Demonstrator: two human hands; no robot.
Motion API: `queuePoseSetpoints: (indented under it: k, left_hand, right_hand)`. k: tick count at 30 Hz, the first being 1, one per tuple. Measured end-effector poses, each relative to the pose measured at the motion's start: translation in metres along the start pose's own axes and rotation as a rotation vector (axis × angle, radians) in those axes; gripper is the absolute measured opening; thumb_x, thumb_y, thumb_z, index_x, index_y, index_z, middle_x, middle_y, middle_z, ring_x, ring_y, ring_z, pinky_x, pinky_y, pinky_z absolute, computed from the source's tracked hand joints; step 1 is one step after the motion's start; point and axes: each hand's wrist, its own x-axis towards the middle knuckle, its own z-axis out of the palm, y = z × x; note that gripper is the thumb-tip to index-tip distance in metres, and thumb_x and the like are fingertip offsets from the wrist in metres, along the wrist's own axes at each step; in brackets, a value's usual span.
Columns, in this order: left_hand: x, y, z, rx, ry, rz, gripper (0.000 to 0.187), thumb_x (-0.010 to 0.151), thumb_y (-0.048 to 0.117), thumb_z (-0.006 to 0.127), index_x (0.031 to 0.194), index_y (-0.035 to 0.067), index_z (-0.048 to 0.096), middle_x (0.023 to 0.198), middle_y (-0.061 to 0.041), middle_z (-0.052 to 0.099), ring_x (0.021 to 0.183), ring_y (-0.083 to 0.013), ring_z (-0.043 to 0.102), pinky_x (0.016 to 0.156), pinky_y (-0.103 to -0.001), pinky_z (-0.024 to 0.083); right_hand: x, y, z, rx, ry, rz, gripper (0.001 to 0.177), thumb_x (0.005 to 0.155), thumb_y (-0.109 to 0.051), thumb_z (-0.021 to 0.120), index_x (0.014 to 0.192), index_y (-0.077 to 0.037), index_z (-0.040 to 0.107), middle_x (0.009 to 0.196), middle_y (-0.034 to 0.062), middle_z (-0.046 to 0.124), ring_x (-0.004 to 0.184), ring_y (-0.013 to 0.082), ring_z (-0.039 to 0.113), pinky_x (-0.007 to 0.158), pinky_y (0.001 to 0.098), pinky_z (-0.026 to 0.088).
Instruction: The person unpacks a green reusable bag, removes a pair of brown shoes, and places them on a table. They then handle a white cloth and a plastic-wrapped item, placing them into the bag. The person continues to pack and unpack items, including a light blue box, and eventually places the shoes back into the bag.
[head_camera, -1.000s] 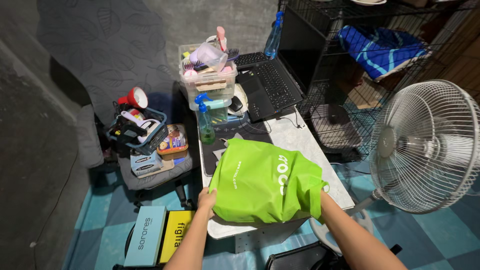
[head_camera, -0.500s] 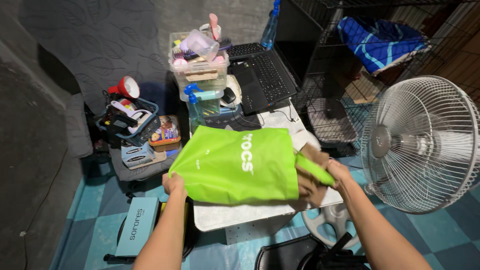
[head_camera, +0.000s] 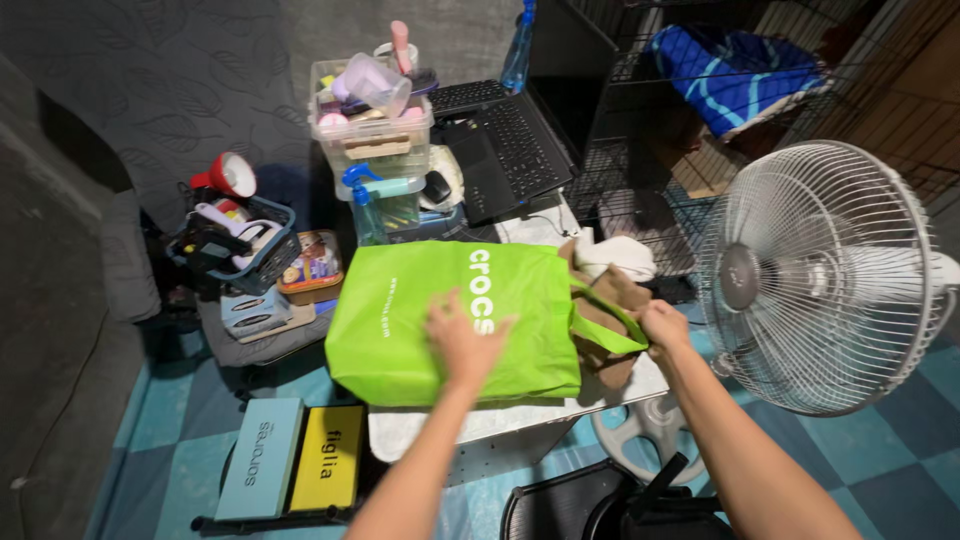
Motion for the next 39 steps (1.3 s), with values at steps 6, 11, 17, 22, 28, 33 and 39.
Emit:
queuePoseSetpoints:
  k: [6, 11, 17, 22, 28, 33, 39]
  left_hand:
    - [0.001, 0.089, 0.055, -0.062, -0.191, -0.056, 0.121, 0.073, 0.059, 0.088, 0.156, 0.007, 0.018, 0.155, -0.032, 0.022, 0.135, -0.0552, 0.031, 0.1, -0.066, 0.034]
    - [0.053, -0.003, 0.068, -0.211, -0.143, -0.013, 0.092, 0.075, 0.002, 0.069, 0.155, 0.003, 0.023, 0.11, -0.023, 0.07, 0.098, -0.0399, 0.07, 0.088, -0.047, 0.057]
    - [0.103, -0.095, 0.033, -0.32, 0.182, -0.006, 0.053, 0.073, -0.004, 0.065, 0.125, 0.007, 0.057, 0.097, -0.02, 0.071, 0.086, -0.0364, 0.068, 0.078, -0.046, 0.054]
    - [0.117, -0.097, -0.031, -0.782, 0.025, -0.35, 0.036, 0.084, 0.009, 0.058, 0.118, 0.007, 0.069, 0.089, -0.011, 0.071, 0.076, -0.0278, 0.065, 0.067, -0.041, 0.052]
    - [0.087, -0.059, -0.106, -0.81, -0.227, -0.048, 0.042, 0.086, 0.033, 0.077, 0.114, 0.002, 0.074, 0.101, -0.003, 0.075, 0.086, -0.014, 0.069, 0.075, -0.03, 0.054]
    - [0.083, -0.043, -0.128, -0.634, -0.291, -0.146, 0.045, 0.089, 0.037, 0.075, 0.116, 0.0, 0.077, 0.105, -0.006, 0.076, 0.087, -0.0136, 0.069, 0.076, -0.032, 0.054]
    - [0.068, -0.037, -0.134, -0.777, -0.363, -0.103, 0.046, 0.096, 0.04, 0.063, 0.119, 0.003, 0.074, 0.107, -0.005, 0.075, 0.089, -0.0138, 0.069, 0.078, -0.031, 0.056]
  right_hand:
    - [-0.044, -0.014, 0.009, 0.121, -0.154, 0.039, 0.015, 0.082, 0.007, 0.061, 0.089, -0.006, 0.065, 0.083, 0.006, 0.068, 0.07, 0.0177, 0.063, 0.059, 0.0339, 0.052]
    - [-0.071, -0.037, -0.004, 0.291, -0.271, 0.263, 0.023, 0.086, 0.006, 0.071, 0.102, -0.007, 0.06, 0.102, 0.0074, 0.069, 0.091, 0.0218, 0.07, 0.083, 0.041, 0.06]
    - [-0.068, -0.014, -0.008, 0.472, -0.414, 0.572, 0.037, 0.087, -0.005, 0.065, 0.124, -0.005, 0.063, 0.118, 0.0155, 0.071, 0.107, 0.0332, 0.071, 0.094, 0.0579, 0.057]
    - [-0.068, 0.031, 0.002, 0.502, -0.401, 0.672, 0.044, 0.088, -0.008, 0.066, 0.132, -0.008, 0.058, 0.121, 0.0146, 0.069, 0.112, 0.036, 0.068, 0.096, 0.0655, 0.053]
    - [-0.072, 0.037, 0.019, 0.604, -0.413, 0.619, 0.047, 0.086, -0.007, 0.065, 0.132, -0.01, 0.058, 0.124, 0.0139, 0.07, 0.113, 0.0363, 0.068, 0.097, 0.0633, 0.052]
    - [-0.079, 0.022, 0.033, 0.621, -0.368, 0.574, 0.046, 0.089, -0.006, 0.066, 0.134, -0.007, 0.058, 0.13, 0.0165, 0.067, 0.117, 0.0354, 0.066, 0.1, 0.0556, 0.054]
    - [-0.071, 0.033, 0.065, 0.72, -0.481, 0.539, 0.048, 0.09, -0.006, 0.065, 0.137, -0.005, 0.054, 0.133, 0.0167, 0.065, 0.121, 0.0332, 0.065, 0.1, 0.0534, 0.056]
